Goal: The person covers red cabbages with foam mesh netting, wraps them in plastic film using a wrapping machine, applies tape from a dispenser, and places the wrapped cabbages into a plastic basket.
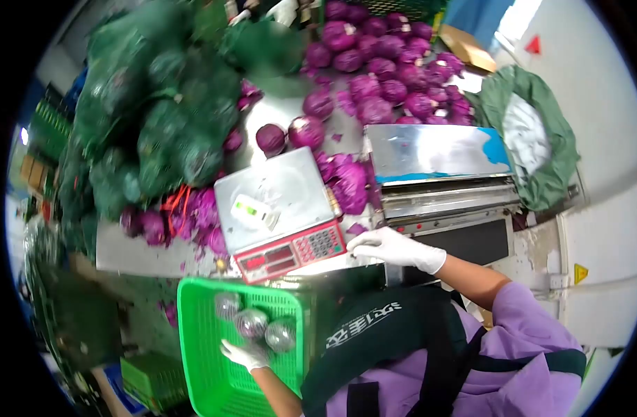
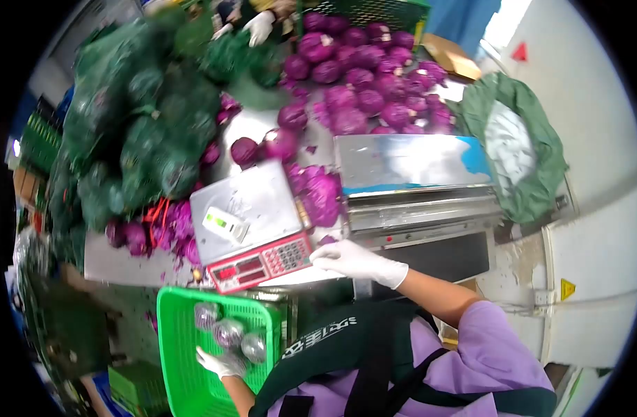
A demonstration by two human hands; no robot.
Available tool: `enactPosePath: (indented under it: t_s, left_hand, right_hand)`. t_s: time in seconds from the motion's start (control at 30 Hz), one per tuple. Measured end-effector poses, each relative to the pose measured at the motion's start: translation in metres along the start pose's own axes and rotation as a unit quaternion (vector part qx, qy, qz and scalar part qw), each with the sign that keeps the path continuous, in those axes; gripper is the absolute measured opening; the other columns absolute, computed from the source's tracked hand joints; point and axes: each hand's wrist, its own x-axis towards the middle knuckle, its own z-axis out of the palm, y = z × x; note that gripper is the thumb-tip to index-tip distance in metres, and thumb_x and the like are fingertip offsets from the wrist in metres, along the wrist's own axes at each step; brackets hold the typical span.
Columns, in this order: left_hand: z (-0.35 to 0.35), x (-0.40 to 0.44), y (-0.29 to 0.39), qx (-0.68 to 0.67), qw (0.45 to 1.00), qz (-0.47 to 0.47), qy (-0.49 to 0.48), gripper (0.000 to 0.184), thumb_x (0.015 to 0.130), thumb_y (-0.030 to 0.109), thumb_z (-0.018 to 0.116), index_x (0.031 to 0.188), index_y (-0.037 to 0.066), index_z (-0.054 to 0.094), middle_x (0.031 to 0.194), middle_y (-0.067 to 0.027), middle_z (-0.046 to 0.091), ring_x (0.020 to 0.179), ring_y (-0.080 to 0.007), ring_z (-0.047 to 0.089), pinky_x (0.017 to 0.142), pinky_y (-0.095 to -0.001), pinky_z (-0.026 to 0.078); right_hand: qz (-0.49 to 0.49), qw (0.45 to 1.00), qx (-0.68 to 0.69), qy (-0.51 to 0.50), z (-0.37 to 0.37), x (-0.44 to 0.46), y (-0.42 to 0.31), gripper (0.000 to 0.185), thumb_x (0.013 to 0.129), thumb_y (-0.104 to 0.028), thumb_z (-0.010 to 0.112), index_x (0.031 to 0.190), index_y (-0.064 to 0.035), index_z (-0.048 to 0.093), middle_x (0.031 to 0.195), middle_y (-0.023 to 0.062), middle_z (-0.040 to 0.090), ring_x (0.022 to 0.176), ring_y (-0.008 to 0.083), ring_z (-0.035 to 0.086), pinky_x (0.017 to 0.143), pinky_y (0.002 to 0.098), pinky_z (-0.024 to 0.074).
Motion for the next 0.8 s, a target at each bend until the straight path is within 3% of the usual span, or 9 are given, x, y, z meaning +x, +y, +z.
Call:
enactPosePath:
  t_s: [0.1, 0.23, 0.37, 0.47, 0.57, 0.6, 0.63, 0.7, 0.8]
  left_hand:
    - [0.115, -0.028, 0.068, 0.079, 0.952, 0.285, -0.077, 0.058, 0.099, 0.037, 0.05, 0.143, 0.0, 0.041, 0.144, -0.0212, 0.043, 0.128, -0.0316, 0.046, 0.109, -0.0423, 0.036]
    - [0.269, -0.158, 0.141, 0.022, 0.858, 0.379, -0.347, 0.056, 0.098, 0.026, 0.056, 0.144, -0.002, 0.039, 0.145, -0.0167, 0.045, 0.128, -0.024, 0.046, 0.106, -0.0355, 0.038]
    - [0.433, -0.226, 0.112, 0.037, 0.757, 0.199, -0.621, 0.07, 0.094, 0.03, 0.063, 0.148, 0.0, 0.031, 0.146, -0.0187, 0.042, 0.13, -0.0245, 0.045, 0.107, -0.0356, 0.037]
    - [0.558, -0.276, 0.074, 0.219, 0.706, 0.207, -0.641, 0.1, 0.083, 0.04, 0.075, 0.154, 0.0, 0.015, 0.153, -0.0218, 0.032, 0.14, -0.0296, 0.034, 0.113, -0.0384, 0.03]
    - [0.636, -0.318, 0.047, 0.279, 0.574, 0.325, -0.697, 0.11, 0.078, 0.048, 0.077, 0.156, 0.005, 0.013, 0.157, -0.0274, 0.021, 0.146, -0.0343, 0.022, 0.117, -0.0422, 0.022]
    - [0.669, -0.325, 0.034, 0.46, 0.528, 0.475, -0.532, 0.113, 0.073, 0.06, 0.074, 0.157, 0.014, 0.015, 0.157, -0.0296, 0.019, 0.147, -0.04, 0.019, 0.119, -0.0463, 0.014]
    - [0.682, -0.338, 0.035, 0.54, 0.463, 0.441, -0.547, 0.113, 0.07, 0.067, 0.07, 0.157, 0.022, 0.015, 0.157, -0.0306, 0.017, 0.146, -0.044, 0.017, 0.12, -0.049, 0.007]
    - [0.706, -0.35, 0.018, 0.611, 0.438, 0.369, -0.546, 0.116, 0.067, 0.069, 0.072, 0.157, 0.021, 0.018, 0.155, -0.0322, 0.02, 0.144, -0.0472, 0.019, 0.119, -0.0515, 0.015]
    - [0.68, -0.406, 0.037, 0.685, 0.385, 0.441, -0.434, 0.121, 0.058, 0.072, 0.075, 0.153, 0.017, 0.025, 0.149, -0.0373, 0.026, 0.139, -0.0522, 0.028, 0.111, -0.0557, 0.031]
  right_hand:
    - [-0.015, 0.999, -0.042, 0.016, -0.02, -0.018, 0.009, 0.037, 0.094, -0.028, 0.06, 0.119, -0.0013, 0.065, 0.106, 0.0115, 0.071, 0.1, 0.0193, 0.065, 0.092, 0.0321, 0.0483]
    - [0.003, 0.998, -0.022, 0.057, -0.058, -0.045, 0.026, 0.035, 0.096, -0.027, 0.058, 0.12, -0.0025, 0.066, 0.113, 0.014, 0.07, 0.107, 0.0216, 0.064, 0.095, 0.0324, 0.0474]
    - [0.002, 0.99, -0.022, 0.136, -0.109, -0.083, 0.039, 0.034, 0.096, -0.026, 0.059, 0.117, -0.001, 0.066, 0.112, 0.0125, 0.07, 0.106, 0.0205, 0.064, 0.095, 0.0321, 0.0477]
    - [0.013, 0.98, 0.013, 0.197, -0.159, -0.119, 0.05, 0.034, 0.095, -0.027, 0.059, 0.117, -0.0015, 0.067, 0.111, 0.0121, 0.07, 0.106, 0.02, 0.064, 0.095, 0.0318, 0.0477]
    - [0.005, 0.956, 0.034, 0.293, -0.23, -0.155, 0.069, 0.032, 0.095, -0.025, 0.06, 0.114, -0.0007, 0.068, 0.108, 0.0081, 0.071, 0.104, 0.015, 0.064, 0.094, 0.0304, 0.0482]
    - [-0.005, 0.936, 0.026, 0.351, -0.255, -0.163, 0.084, 0.027, 0.095, -0.022, 0.06, 0.11, -0.0016, 0.07, 0.107, 0.005, 0.072, 0.101, 0.0125, 0.065, 0.093, 0.0283, 0.0485]
    - [0.025, 0.917, 0.081, 0.389, -0.284, -0.176, 0.086, 0.026, 0.096, -0.021, 0.058, 0.108, -0.0007, 0.071, 0.105, 0.0033, 0.072, 0.098, 0.0107, 0.065, 0.091, 0.0276, 0.0492]
    - [-0.009, 0.874, 0.084, 0.479, -0.352, -0.187, 0.132, 0.025, 0.094, -0.022, 0.062, 0.106, -0.0009, 0.071, 0.093, 0.0024, 0.071, 0.084, 0.0089, 0.065, 0.078, 0.026, 0.0506]
    - [-0.013, 0.734, 0.262, 0.626, -0.438, -0.194, 0.178, 0.028, 0.096, -0.024, 0.061, 0.114, -0.0033, 0.068, 0.099, 0.0015, 0.069, 0.085, 0.0092, 0.065, 0.067, 0.0224, 0.0485]
